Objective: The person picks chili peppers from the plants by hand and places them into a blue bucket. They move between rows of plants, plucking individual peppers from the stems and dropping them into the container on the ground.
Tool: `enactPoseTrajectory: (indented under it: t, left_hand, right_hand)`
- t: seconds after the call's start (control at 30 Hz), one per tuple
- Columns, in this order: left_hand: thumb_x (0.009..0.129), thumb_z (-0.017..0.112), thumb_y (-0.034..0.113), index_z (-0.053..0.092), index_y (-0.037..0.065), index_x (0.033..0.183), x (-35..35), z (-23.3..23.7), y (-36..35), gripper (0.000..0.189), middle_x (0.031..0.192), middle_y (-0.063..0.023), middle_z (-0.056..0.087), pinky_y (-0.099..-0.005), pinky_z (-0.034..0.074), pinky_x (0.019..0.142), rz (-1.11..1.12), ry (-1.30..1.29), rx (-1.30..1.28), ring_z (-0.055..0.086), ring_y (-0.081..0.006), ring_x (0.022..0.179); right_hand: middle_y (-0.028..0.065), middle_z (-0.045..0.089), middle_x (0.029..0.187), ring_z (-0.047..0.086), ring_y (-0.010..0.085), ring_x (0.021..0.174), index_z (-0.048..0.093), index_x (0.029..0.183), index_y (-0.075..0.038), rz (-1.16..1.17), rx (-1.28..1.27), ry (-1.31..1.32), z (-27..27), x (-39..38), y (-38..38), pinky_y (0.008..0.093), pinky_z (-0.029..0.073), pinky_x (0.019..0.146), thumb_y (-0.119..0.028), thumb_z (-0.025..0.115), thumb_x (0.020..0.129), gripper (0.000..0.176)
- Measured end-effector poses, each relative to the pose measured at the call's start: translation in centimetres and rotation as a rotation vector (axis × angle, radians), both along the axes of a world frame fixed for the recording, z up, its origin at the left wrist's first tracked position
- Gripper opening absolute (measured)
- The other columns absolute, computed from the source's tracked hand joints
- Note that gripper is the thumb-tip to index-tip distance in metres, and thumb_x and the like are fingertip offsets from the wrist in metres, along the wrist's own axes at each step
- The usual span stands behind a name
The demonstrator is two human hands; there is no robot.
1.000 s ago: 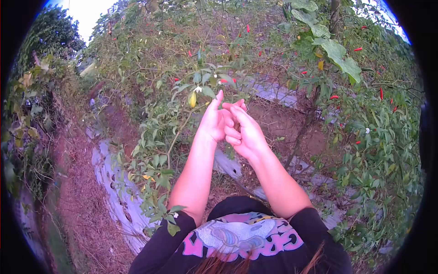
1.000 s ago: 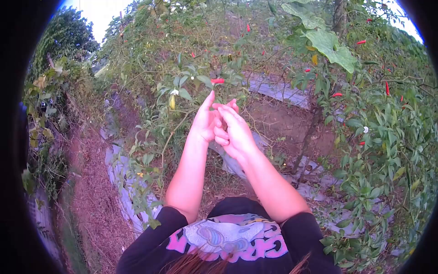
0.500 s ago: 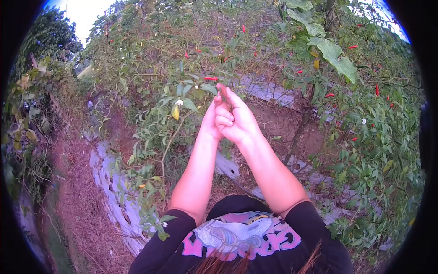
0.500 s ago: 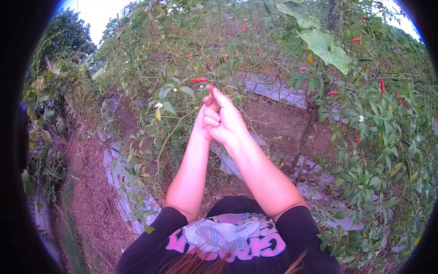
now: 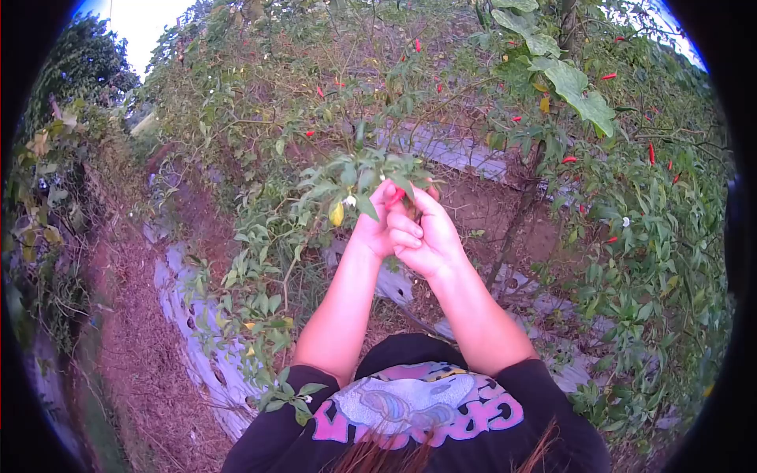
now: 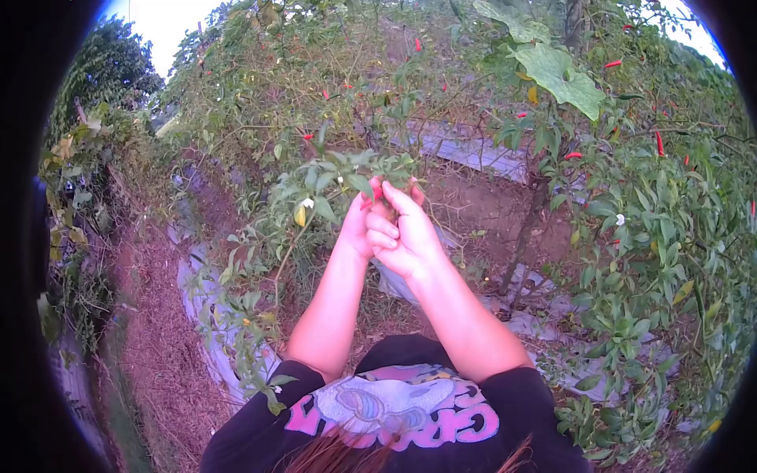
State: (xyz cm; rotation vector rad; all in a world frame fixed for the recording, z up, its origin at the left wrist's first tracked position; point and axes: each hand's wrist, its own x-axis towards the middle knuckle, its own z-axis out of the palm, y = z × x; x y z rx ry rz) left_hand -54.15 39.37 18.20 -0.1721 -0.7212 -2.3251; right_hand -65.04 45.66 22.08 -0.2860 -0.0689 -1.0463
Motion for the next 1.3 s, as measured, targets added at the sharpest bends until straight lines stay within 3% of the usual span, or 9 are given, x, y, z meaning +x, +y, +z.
enactPoseTrajectory:
  t: [0.03,0.17,0.2,0.43,0.73,0.97,1.13,1.23,1.3]
  left_hand:
    - [0.088,0.049,0.028,0.055,0.010,0.113,-0.2,0.3,1.1,0.032,0.120,-0.0140,0.049,-0.0321,0.050,0.080,0.050,-0.105,-0.005,0.052,-0.0254,0.105]
    - [0.086,0.055,0.028,0.053,0.009,0.114,-0.2,-3.4,0.5,0.034,0.115,-0.0148,0.055,-0.0378,0.047,0.087,0.095,-0.154,-0.043,0.054,-0.0272,0.104]
    - [0.085,0.059,0.028,0.056,0.015,0.111,-0.1,-4.2,0.2,0.030,0.115,-0.0101,0.052,-0.0460,0.043,0.090,0.038,-0.127,0.044,0.050,-0.0324,0.108]
    - [0.077,0.069,0.024,0.055,0.009,0.109,-0.4,-5.2,2.6,0.038,0.111,-0.0105,0.055,-0.0419,0.041,0.095,0.142,-0.340,-0.153,0.052,-0.0292,0.108]
    - [0.077,0.068,0.019,0.062,0.007,0.090,0.1,-4.9,3.8,0.019,0.113,-0.0083,0.055,-0.0343,0.043,0.087,0.072,-0.368,-0.191,0.053,-0.0220,0.105]
    - [0.084,0.059,0.009,0.058,0.008,0.098,-2.1,-6.3,5.5,0.014,0.107,-0.0055,0.057,-0.0276,0.047,0.063,0.409,-0.462,-0.152,0.056,-0.0143,0.084]
    - [0.085,0.054,0.003,0.059,0.008,0.097,-3.6,-7.6,5.4,0.014,0.096,0.0002,0.056,-0.0256,0.042,0.077,0.865,-0.726,-0.527,0.054,-0.0100,0.083]
    - [0.086,0.054,0.004,0.058,0.006,0.098,-3.3,-7.8,4.4,0.013,0.100,-0.0004,0.057,-0.0256,0.039,0.084,0.811,-0.742,-0.336,0.053,-0.0091,0.086]
    - [0.088,0.054,0.014,0.054,0.004,0.105,-2.6,-6.5,4.8,0.020,0.106,-0.0057,0.057,-0.0294,0.042,0.084,0.663,-0.684,-0.217,0.056,-0.0154,0.094]
  right_hand:
    - [0.0027,0.058,0.077,0.031,0.0050,0.037,0.056,0.100,-0.007,0.027,-0.011,0.043,-0.7,-0.5,0.4,0.0183,0.023,0.031,-0.020,0.046,0.092,0.018]
    - [0.0012,0.057,0.075,0.033,0.0040,0.038,0.054,0.091,-0.005,0.044,0.038,0.234,-3.2,-2.4,2.5,0.0181,0.024,0.031,-0.019,0.047,0.092,0.016]
    - [0.0011,0.056,0.075,0.033,0.0040,0.038,0.053,0.089,-0.005,0.026,0.043,0.273,-3.7,-2.8,2.9,0.0181,0.024,0.031,-0.019,0.047,0.092,0.016]
    - [0.0014,0.056,0.072,0.032,0.0033,0.039,0.053,0.088,-0.006,-0.096,0.063,0.456,-6.0,-4.1,4.6,0.0178,0.023,0.033,-0.018,0.050,0.091,0.012]
    - [0.0036,0.059,0.072,0.030,0.0007,0.038,0.052,0.092,-0.008,-0.350,-0.016,0.592,-7.3,-4.3,6.0,0.0171,0.021,0.033,-0.013,0.055,0.088,0.007]
    - [0.0062,0.060,0.071,0.031,0.0000,0.038,0.053,0.091,-0.004,-0.507,-0.034,0.814,-7.8,-4.9,6.0,0.0168,0.022,0.034,-0.011,0.054,0.087,0.008]
    - [0.0077,0.060,0.072,0.034,0.0019,0.037,0.053,0.087,-0.005,-0.409,-0.044,0.862,-7.8,-5.0,6.4,0.0169,0.022,0.034,-0.008,0.052,0.086,0.003]
    - [0.0090,0.061,0.072,0.034,0.0031,0.038,0.053,0.088,-0.004,-0.253,-0.228,1.037,-8.1,-3.1,8.5,0.0177,0.022,0.035,-0.004,0.054,0.083,0.005]
    - [0.0073,0.060,0.069,0.034,0.0038,0.038,0.055,0.092,-0.003,-0.114,-0.127,0.811,-7.5,-2.9,8.9,0.0182,0.023,0.035,-0.005,0.052,0.082,0.011]
